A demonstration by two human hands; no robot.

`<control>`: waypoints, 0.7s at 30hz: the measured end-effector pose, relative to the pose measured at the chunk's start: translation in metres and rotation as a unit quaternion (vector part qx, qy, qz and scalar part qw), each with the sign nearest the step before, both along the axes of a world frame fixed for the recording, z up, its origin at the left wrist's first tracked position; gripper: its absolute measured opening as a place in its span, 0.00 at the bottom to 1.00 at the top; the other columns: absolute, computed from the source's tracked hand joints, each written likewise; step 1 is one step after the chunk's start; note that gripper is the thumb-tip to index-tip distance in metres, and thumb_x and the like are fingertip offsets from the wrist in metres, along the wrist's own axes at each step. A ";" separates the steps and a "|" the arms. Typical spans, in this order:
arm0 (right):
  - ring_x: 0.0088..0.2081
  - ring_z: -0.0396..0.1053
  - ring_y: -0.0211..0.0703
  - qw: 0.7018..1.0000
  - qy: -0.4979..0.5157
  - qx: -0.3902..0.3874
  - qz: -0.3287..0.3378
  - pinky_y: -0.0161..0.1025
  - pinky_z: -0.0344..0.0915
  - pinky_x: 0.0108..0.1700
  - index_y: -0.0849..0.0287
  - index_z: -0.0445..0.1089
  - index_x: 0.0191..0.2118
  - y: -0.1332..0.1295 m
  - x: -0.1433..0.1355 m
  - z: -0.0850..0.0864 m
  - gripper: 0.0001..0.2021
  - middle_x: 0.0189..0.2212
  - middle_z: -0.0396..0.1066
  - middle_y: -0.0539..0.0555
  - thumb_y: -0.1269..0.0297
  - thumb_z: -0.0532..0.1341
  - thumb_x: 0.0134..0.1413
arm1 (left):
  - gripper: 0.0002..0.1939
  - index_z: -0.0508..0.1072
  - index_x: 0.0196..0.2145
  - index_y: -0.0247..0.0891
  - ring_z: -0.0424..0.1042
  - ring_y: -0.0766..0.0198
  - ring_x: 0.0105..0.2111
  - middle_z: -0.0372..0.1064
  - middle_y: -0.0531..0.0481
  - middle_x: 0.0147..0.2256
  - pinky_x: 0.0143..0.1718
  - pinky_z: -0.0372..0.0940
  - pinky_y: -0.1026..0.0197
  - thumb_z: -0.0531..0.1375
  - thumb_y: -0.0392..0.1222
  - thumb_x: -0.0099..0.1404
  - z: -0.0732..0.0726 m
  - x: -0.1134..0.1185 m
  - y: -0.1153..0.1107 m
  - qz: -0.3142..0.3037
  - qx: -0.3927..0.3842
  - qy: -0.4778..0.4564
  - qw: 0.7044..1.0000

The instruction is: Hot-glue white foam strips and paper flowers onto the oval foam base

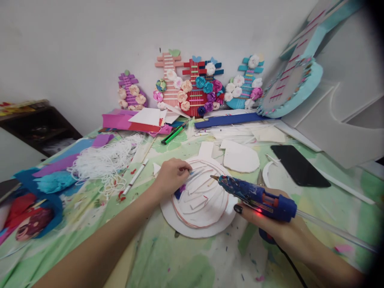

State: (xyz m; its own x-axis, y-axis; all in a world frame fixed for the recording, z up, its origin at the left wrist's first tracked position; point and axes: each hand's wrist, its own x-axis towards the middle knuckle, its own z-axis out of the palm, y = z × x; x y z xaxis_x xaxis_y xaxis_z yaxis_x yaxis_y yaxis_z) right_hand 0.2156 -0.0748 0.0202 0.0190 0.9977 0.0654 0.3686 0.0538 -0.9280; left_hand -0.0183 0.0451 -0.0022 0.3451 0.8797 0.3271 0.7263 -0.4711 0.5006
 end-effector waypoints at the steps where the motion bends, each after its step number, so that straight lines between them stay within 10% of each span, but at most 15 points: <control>1: 0.20 0.60 0.38 1.000 -0.001 0.004 -0.004 0.34 0.58 0.20 0.56 0.67 0.23 0.000 0.000 0.001 0.09 0.15 0.59 0.46 0.59 0.63 0.45 | 0.11 0.78 0.30 0.39 0.70 0.63 0.33 0.75 0.52 0.30 0.37 0.63 0.63 0.55 0.33 0.53 0.000 -0.001 0.000 0.006 -0.010 -0.007 1.000; 10: 0.21 0.62 0.41 0.999 0.020 0.004 -0.041 0.35 0.57 0.20 0.57 0.71 0.24 -0.001 -0.003 0.004 0.09 0.14 0.59 0.47 0.57 0.65 0.42 | 0.08 0.77 0.31 0.39 0.69 0.65 0.31 0.74 0.52 0.30 0.37 0.63 0.63 0.58 0.34 0.55 0.004 0.001 -0.006 -0.012 0.005 -0.083 0.996; 21: 0.21 0.61 0.40 0.996 0.017 0.021 -0.087 0.35 0.56 0.21 0.58 0.69 0.25 0.000 0.000 0.008 0.11 0.15 0.61 0.48 0.56 0.64 0.42 | 0.07 0.75 0.29 0.36 0.65 0.59 0.35 0.71 0.46 0.29 0.39 0.61 0.56 0.57 0.32 0.60 -0.003 0.046 -0.031 -0.136 0.069 0.070 0.986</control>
State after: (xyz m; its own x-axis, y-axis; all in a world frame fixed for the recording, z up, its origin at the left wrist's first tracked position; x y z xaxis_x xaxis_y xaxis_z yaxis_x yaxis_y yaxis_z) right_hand 0.2160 -0.0751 0.0281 0.1936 0.9757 0.1030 0.3443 0.0308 -0.9384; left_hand 0.0278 0.0139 -0.0053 0.6121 0.6988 0.3701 0.6215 -0.7145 0.3212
